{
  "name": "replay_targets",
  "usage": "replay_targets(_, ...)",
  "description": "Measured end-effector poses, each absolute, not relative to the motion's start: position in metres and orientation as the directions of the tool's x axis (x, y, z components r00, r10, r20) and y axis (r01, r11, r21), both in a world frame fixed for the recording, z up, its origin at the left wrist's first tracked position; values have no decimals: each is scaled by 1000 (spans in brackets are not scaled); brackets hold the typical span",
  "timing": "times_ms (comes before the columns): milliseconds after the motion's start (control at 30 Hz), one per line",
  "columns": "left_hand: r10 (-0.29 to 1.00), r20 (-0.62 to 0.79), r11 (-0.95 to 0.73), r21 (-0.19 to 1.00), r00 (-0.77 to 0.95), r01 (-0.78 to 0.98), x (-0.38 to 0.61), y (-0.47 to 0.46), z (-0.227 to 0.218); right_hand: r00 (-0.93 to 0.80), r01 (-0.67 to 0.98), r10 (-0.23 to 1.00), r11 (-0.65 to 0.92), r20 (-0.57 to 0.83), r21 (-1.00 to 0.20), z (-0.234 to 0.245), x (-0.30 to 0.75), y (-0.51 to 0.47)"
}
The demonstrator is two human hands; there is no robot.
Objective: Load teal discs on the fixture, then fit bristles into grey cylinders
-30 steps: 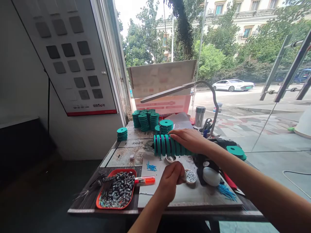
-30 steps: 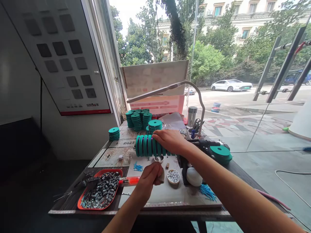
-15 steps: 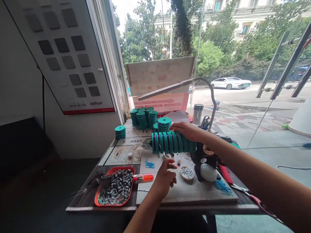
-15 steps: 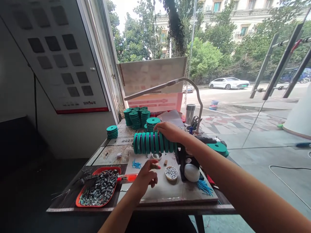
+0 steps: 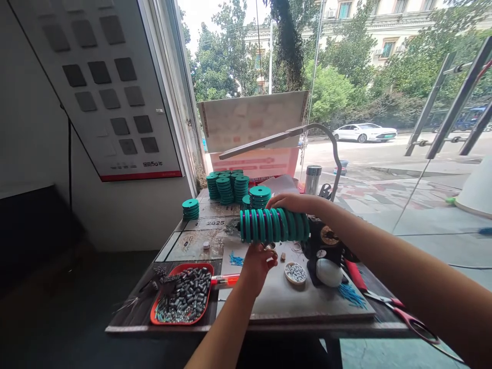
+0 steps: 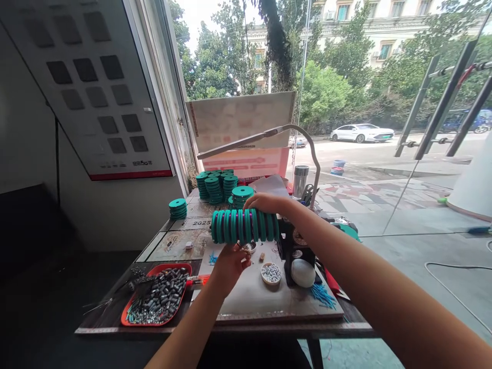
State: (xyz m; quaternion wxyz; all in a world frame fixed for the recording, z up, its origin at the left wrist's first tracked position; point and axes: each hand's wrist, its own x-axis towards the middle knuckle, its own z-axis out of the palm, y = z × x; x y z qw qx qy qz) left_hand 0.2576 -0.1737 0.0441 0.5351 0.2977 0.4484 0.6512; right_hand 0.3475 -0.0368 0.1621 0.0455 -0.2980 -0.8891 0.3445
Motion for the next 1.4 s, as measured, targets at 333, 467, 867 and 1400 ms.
replay_targets(333,962,-85,-23,922,-258,-387,257,-175,43,-818,492,546,504,-180,-710,160,348,-36)
replay_targets(467,980,-84,16,936,-178,-351,259,-182,49,-814,491,556,503,-168,-712,162,349,-38)
replay_targets(867,933,-133,55,971,-333,-235,264,-187,42,-818,473,567,573,-93,-669,162,349,-38)
replay_targets(1400,954,-123,52,966,-272,-254,283,-216,49,-836,453,542,586,-91,-672,160,348,-35)
